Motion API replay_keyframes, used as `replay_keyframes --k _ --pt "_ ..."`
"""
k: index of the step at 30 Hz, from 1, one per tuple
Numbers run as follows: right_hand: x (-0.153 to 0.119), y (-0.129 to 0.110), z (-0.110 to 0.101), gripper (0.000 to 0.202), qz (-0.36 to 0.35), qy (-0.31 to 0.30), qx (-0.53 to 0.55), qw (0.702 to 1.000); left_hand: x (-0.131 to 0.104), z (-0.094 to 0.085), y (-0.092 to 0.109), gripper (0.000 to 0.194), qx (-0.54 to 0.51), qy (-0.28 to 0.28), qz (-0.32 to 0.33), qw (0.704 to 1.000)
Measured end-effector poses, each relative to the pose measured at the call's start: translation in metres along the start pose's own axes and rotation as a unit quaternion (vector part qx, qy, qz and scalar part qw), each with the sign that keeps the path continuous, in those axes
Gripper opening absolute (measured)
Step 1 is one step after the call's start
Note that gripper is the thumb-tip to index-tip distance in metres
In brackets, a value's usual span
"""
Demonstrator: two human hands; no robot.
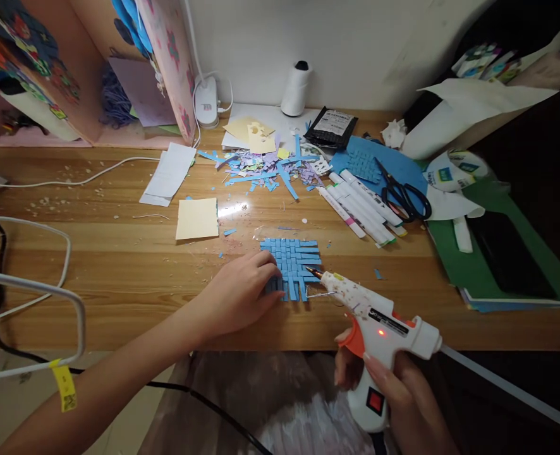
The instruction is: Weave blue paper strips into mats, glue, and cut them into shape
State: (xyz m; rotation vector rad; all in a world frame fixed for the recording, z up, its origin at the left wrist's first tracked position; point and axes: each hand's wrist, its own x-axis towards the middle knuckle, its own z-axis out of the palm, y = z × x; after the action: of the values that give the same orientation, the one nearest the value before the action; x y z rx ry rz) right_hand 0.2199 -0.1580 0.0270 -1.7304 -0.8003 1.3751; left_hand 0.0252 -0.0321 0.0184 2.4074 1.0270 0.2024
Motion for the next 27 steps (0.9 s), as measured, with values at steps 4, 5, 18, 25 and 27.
replay_keyframes --k 4,5,18,25,27 --pt "-0.002 -0.002 0.001 0.035 0.009 0.004 0.001 1.000 0.001 0.000 0.004 0.023 0.024 -0.001 -0.006 1.000" --pt "-0.002 -0.004 0.001 0.034 0.009 0.008 0.001 1.000 0.002 0.000 0.006 0.024 0.036 -0.004 -0.009 0.999" --pt "-0.002 -0.006 0.000 0.035 0.017 0.012 -0.014 1.000 0.013 -0.018 0.011 0.019 0.076 -0.079 0.042 0.993" --pt "-0.003 -0.008 -0.001 0.043 0.031 -0.013 -0.077 0.996 0.022 -0.017 -0.003 0.021 0.053 -0.062 0.066 0.995" --pt "-0.002 -0.009 -0.001 0.046 0.027 -0.030 -0.102 0.994 0.023 -0.016 -0.008 0.023 0.032 -0.051 0.079 0.995"
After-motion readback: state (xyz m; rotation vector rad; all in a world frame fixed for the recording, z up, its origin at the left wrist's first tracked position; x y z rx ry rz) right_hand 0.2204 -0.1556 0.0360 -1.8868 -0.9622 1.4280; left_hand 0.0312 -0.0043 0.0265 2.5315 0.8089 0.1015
